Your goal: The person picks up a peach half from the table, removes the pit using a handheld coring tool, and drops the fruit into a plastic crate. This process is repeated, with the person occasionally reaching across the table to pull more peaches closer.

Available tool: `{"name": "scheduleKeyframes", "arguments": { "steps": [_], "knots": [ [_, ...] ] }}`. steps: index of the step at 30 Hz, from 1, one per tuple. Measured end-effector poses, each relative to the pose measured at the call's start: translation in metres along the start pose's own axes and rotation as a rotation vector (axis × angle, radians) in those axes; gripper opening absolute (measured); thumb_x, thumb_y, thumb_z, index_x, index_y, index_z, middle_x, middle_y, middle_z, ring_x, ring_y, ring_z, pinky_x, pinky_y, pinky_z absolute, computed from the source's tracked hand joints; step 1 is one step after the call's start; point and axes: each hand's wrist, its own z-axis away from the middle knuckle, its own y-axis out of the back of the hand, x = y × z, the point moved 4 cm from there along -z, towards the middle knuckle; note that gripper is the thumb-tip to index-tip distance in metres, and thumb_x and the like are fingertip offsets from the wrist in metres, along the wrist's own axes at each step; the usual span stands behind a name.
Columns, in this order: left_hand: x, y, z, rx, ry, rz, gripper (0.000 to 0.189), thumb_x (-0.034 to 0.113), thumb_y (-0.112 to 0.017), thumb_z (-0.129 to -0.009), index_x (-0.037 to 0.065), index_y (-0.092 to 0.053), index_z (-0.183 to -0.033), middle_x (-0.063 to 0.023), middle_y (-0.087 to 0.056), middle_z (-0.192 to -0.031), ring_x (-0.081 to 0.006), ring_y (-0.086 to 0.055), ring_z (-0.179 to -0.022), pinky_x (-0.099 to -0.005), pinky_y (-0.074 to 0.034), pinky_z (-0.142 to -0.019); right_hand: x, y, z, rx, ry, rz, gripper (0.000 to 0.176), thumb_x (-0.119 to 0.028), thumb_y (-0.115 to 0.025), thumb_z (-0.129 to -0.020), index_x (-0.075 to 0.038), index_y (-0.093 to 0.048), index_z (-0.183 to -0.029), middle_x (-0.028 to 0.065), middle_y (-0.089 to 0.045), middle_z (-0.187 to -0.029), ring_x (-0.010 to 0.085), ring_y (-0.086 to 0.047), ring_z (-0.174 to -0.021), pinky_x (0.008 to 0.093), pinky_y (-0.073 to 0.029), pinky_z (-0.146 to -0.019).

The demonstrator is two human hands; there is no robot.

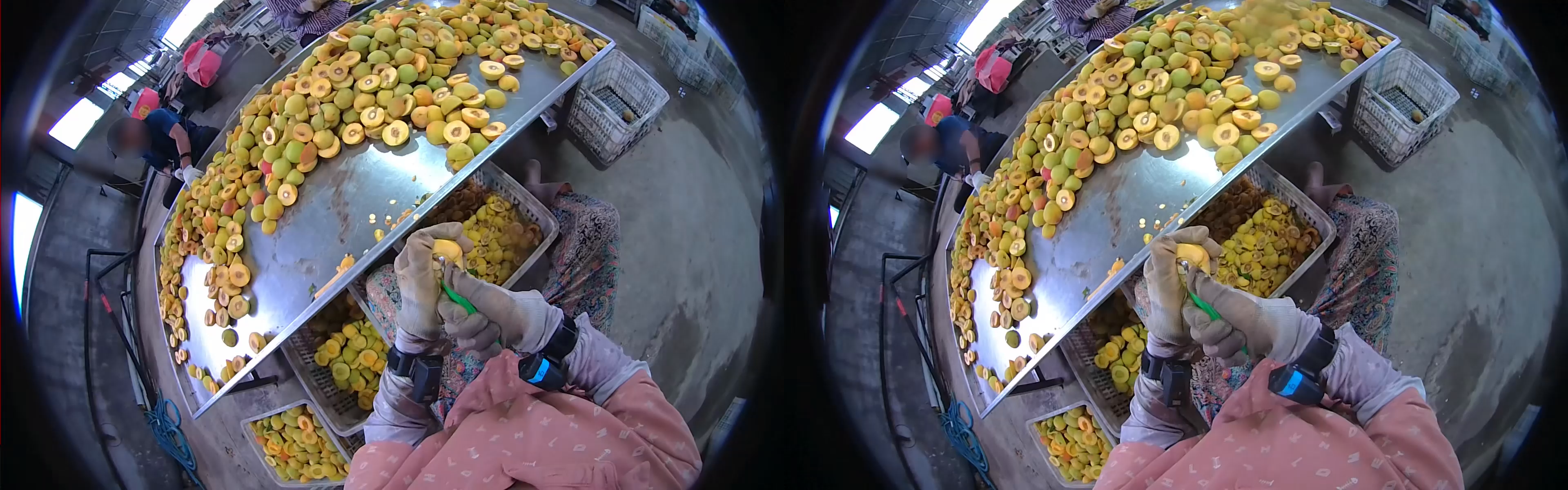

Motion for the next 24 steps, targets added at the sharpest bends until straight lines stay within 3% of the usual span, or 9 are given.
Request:
{"name": "scheduleKeyframes", "arguments": {
  "steps": [3,9,11,13,14,15,17,19,24],
  "knots": [
    [-0.009,-0.006,-0.002,0.028,0.016,0.074,0.053,0.046,-0.036,-0.104,0.000,-0.060,-0.114,-0.0092,-0.065,-0.092,-0.0177,-0.059,-0.084,-0.0295,-0.051,-0.080,0.002,0.005,-0.004,-0.089,-0.018,-0.092,0.056,-0.071,-0.034,-0.095,-0.019,-0.042,-0.076,-0.0107,-0.032,-0.056,0.0033,-0.025,-0.043,0.0210,-0.021,-0.040],
    [-0.065,0.024,-0.001,0.295,0.511,0.574,0.050,0.042,-0.036,-0.104,0.000,-0.060,-0.114,-0.0099,-0.066,-0.092,-0.0171,-0.061,-0.078,-0.0300,-0.054,-0.069,0.004,0.020,-0.024,0.049,0.116,0.062,0.054,-0.071,-0.036,-0.095,-0.021,-0.041,-0.075,-0.0100,-0.031,-0.055,0.0039,-0.026,-0.043,0.0221,-0.021,-0.039],
    [-0.062,0.042,0.005,0.444,0.236,0.365,0.050,0.042,-0.036,-0.104,-0.001,-0.060,-0.114,-0.0101,-0.066,-0.092,-0.0172,-0.063,-0.079,-0.0305,-0.055,-0.066,0.007,0.032,-0.022,0.027,0.093,-0.033,0.054,-0.071,-0.037,-0.095,-0.020,-0.042,-0.075,-0.0095,-0.032,-0.054,0.0045,-0.026,-0.042,0.0229,-0.022,-0.038],
    [-0.028,0.081,0.031,0.417,-0.167,-0.720,0.041,0.034,-0.040,-0.103,0.001,-0.062,-0.112,-0.0110,-0.068,-0.096,-0.0147,-0.063,-0.083,-0.0277,-0.053,-0.069,0.012,0.064,-0.028,0.116,0.138,0.001,0.054,-0.070,-0.037,-0.095,-0.020,-0.042,-0.076,-0.0093,-0.033,-0.055,0.0049,-0.026,-0.042,0.0232,-0.022,-0.038],
    [-0.011,0.098,0.044,0.534,-0.215,-0.844,0.035,0.026,-0.042,-0.102,0.001,-0.066,-0.108,-0.0107,-0.069,-0.096,-0.0150,-0.063,-0.083,-0.0262,-0.052,-0.071,0.009,0.075,-0.029,0.207,0.201,0.038,0.054,-0.070,-0.036,-0.095,-0.020,-0.043,-0.076,-0.0092,-0.034,-0.055,0.0052,-0.025,-0.042,0.0236,-0.023,-0.038],
    [-0.010,0.124,0.057,0.753,-0.024,-0.417,0.026,0.018,-0.051,-0.097,0.001,-0.069,-0.105,-0.0098,-0.069,-0.096,-0.0168,-0.062,-0.085,-0.0288,-0.052,-0.075,0.004,0.076,-0.029,0.206,0.210,0.038,0.054,-0.070,-0.036,-0.095,-0.020,-0.043,-0.076,-0.0092,-0.034,-0.055,0.0052,-0.025,-0.042,0.0236,-0.023,-0.038],
    [0.012,0.169,0.078,0.746,-0.075,-1.388,0.026,0.016,-0.065,-0.090,-0.002,-0.068,-0.108,-0.0111,-0.068,-0.100,-0.0221,-0.062,-0.092,-0.0348,-0.050,-0.087,0.001,0.079,-0.030,0.262,0.079,0.020,0.056,-0.070,-0.034,-0.095,-0.018,-0.044,-0.078,-0.0079,-0.033,-0.056,0.0063,-0.029,-0.042,0.0248,-0.027,-0.037],
    [0.025,0.162,0.063,0.911,-0.187,-1.186,0.027,0.014,-0.068,-0.088,-0.003,-0.068,-0.109,-0.0155,-0.066,-0.103,-0.0262,-0.060,-0.101,-0.0373,-0.047,-0.092,0.001,0.082,-0.037,0.257,0.060,-0.011,0.056,-0.070,-0.034,-0.095,-0.018,-0.044,-0.078,-0.0074,-0.033,-0.055,0.0063,-0.029,-0.042,0.0250,-0.028,-0.036],
    [0.009,0.108,-0.091,0.369,-0.010,-0.942,0.034,0.031,-0.065,-0.091,0.005,-0.068,-0.113,-0.0174,-0.066,-0.113,-0.0337,-0.061,-0.110,-0.0387,-0.046,-0.096,-0.019,0.087,-0.034,0.197,0.140,-0.075,0.050,-0.065,-0.035,-0.098,-0.018,-0.044,-0.082,-0.0079,-0.034,-0.057,0.0055,-0.026,-0.043,0.0245,-0.025,-0.039]
  ]
}}
